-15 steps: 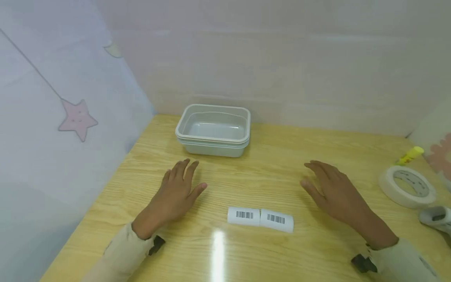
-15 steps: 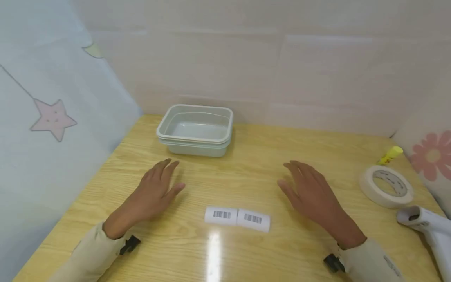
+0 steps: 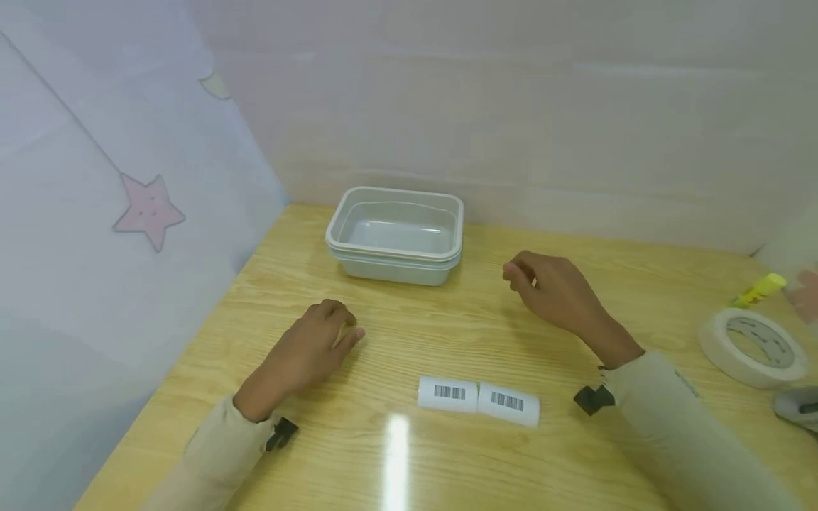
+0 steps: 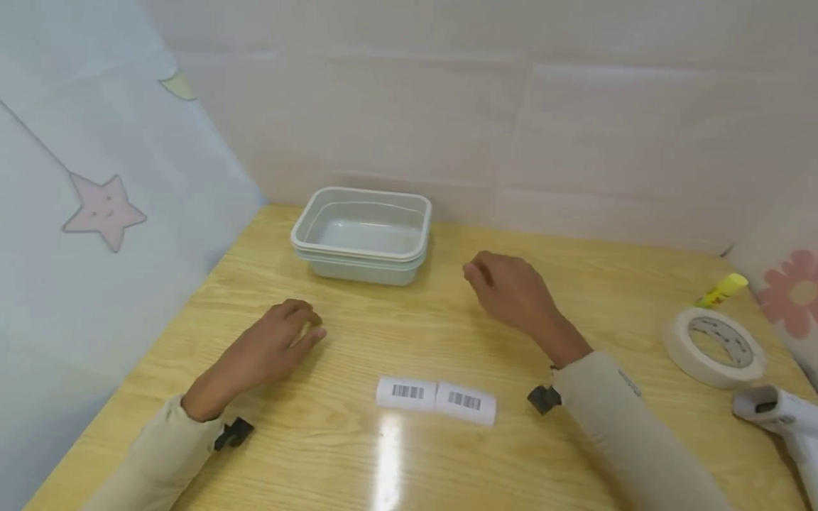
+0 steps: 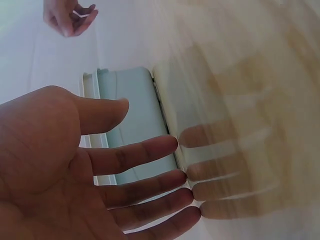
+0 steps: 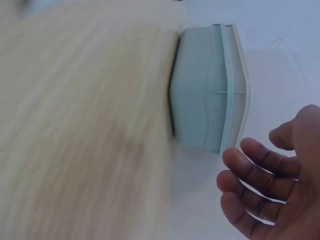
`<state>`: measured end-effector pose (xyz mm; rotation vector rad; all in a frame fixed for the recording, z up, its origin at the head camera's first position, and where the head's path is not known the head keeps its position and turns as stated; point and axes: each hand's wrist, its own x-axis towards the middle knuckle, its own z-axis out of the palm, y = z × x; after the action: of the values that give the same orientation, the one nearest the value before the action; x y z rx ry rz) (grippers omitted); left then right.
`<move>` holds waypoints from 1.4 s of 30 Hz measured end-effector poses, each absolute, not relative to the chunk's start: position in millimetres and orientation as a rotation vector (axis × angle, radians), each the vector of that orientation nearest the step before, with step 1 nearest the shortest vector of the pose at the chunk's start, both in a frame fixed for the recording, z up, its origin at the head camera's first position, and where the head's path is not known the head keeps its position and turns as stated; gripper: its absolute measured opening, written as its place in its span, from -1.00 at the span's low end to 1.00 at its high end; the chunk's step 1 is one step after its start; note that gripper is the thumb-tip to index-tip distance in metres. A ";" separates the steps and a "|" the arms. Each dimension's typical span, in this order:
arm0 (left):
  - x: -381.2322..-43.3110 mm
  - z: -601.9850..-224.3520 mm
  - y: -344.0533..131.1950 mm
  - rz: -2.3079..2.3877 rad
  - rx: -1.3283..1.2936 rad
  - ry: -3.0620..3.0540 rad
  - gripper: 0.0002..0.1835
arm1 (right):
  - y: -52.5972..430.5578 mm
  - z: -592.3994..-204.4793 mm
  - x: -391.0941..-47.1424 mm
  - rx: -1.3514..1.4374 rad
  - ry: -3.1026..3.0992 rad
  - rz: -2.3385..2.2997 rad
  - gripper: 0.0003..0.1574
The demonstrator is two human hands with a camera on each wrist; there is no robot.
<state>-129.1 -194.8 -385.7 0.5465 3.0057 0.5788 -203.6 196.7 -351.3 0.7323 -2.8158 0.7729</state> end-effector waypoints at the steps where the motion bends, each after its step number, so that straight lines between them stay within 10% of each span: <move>1: -130.6 -385.0 -195.6 0.596 0.542 3.005 -0.54 | 191.6 -350.2 -209.1 0.715 -2.817 0.824 -0.55; 16: -211.8 -394.3 -218.6 1.307 0.418 2.922 -0.08 | 148.9 -349.0 -254.5 0.569 -2.880 1.177 -0.28; 33: -266.2 -398.0 -209.5 1.292 0.916 2.793 -0.13 | 151.2 -353.4 -255.7 0.500 -2.941 1.191 -0.20; 42: -262.9 -393.9 -219.0 0.931 0.699 2.951 0.01 | 146.1 -354.7 -257.7 0.512 -2.926 1.210 -0.35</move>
<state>-262.9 -219.0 -393.9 0.6988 2.9507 0.9311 -257.7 146.1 -354.7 0.5116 -2.9257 1.2104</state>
